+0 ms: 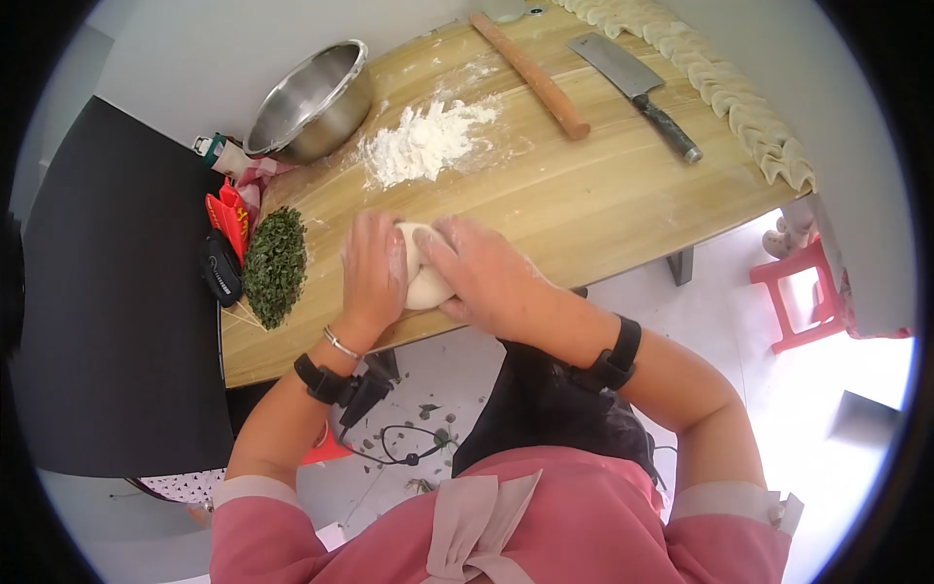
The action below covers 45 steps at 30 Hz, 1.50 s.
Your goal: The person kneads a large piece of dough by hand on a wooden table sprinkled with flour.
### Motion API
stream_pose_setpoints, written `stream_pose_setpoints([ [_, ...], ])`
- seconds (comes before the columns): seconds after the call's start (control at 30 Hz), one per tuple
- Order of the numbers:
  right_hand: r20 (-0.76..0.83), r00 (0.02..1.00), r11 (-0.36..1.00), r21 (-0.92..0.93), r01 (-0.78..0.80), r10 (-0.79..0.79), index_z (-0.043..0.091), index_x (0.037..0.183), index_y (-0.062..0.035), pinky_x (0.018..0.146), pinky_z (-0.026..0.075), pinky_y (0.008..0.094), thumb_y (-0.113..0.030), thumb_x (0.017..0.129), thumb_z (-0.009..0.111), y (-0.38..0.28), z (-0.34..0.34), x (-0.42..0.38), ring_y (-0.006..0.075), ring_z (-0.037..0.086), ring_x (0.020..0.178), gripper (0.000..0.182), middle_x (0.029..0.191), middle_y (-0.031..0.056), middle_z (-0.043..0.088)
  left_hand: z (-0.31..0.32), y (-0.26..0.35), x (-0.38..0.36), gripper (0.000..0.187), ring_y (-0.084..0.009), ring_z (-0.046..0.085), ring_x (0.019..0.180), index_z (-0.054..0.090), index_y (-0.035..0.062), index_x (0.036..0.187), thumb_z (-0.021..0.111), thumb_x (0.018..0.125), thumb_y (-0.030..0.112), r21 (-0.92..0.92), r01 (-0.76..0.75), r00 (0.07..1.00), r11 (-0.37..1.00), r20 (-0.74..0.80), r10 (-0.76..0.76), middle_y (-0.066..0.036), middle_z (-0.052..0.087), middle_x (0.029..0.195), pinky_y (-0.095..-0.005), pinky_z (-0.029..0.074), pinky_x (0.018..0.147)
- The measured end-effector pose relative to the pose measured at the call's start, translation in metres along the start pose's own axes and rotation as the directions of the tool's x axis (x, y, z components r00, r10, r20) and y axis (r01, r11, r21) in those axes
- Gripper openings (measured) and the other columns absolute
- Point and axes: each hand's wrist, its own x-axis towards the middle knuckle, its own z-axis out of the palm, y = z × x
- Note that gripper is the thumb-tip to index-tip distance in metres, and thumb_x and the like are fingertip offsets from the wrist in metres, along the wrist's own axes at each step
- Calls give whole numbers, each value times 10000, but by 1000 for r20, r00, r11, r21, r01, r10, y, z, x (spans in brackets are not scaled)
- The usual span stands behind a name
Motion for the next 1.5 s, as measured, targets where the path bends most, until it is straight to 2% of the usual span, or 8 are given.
stream_pose_setpoints([
  [0.43, 10, 924, 917, -124, -379, 383, 503, 1087, -3, 771, 509, 441, -280, 729, 778, 2, 14, 47, 357, 598, 931, 529, 1015, 200, 552, 25, -43, 87, 525, -425, 624, 809, 656, 5, 809, 345, 1012, 375, 185, 87, 949, 979, 283, -138, -251, 658, 867, -504, 485, 741],
  [0.7, -43, 968, 967, -56, -250, 248, 437, 1073, 13, 741, 493, 462, -266, 710, 791, -10, 6, 3, 384, 600, 837, 578, 959, 206, 565, -4, -7, 53, 222, -393, 542, 908, 591, -5, 916, 529, 957, 204, -135, -238, 958, 962, 131, 256, -187, 581, 977, -435, 446, 778],
  [0.8, 14, 992, 990, -64, -126, 128, 433, 1127, -20, 686, 521, 454, -276, 730, 777, -9, 6, -9, 374, 634, 794, 584, 918, 195, 583, -12, -18, 43, 256, -369, 535, 884, 586, 1, 902, 550, 938, 252, -454, 83, 971, 887, 236, 30, -193, 584, 902, -453, 437, 798],
  [1.0, 131, 987, 995, -51, -91, 97, 429, 1124, -51, 655, 508, 477, -300, 750, 764, -7, 8, -4, 394, 634, 770, 561, 887, 192, 605, 8, -21, 25, 287, -393, 536, 903, 587, 21, 990, 485, 985, 290, 49, 2, 983, 999, 182, -11, -210, 565, 874, -480, 436, 787],
  [1.13, 163, 974, 985, 44, -166, 157, 427, 1118, -36, 667, 514, 472, -324, 746, 766, -5, 2, 6, 414, 632, 768, 580, 899, 195, 619, 20, -20, 34, 306, -403, 544, 886, 574, 21, 988, 464, 993, 306, 7, -1, 996, 1000, 93, 1, -209, 568, 857, -493, 440, 769],
  [1.37, -205, 917, 938, 138, -318, 341, 467, 1201, 71, 777, 501, 457, -381, 726, 796, 29, 11, 47, 401, 638, 888, 733, 963, 234, 634, 31, -36, 67, 362, -406, 600, 819, 552, 20, 844, 459, 994, 336, 128, 43, 982, 991, 177, -65, -224, 627, 834, -489, 465, 722],
  [1.43, 212, 877, 794, 371, -481, 432, 478, 1142, 48, 852, 486, 468, -425, 739, 769, 38, 5, 60, 423, 600, 982, 686, 1069, 272, 594, 35, -38, 68, 375, -405, 611, 830, 555, 22, 833, 456, 996, 345, 139, 38, 986, 990, 156, -60, -234, 635, 826, -489, 469, 729],
  [1.5, 169, 890, 821, 346, -455, 423, 481, 1153, 43, 853, 486, 468, -403, 746, 769, 42, 10, 59, 421, 594, 995, 669, 1098, 273, 577, 33, -40, 70, 325, -446, 565, 814, 567, 25, 870, 483, 989, 315, 142, 86, 979, 986, 170, -109, -249, 604, 830, -483, 458, 708],
])
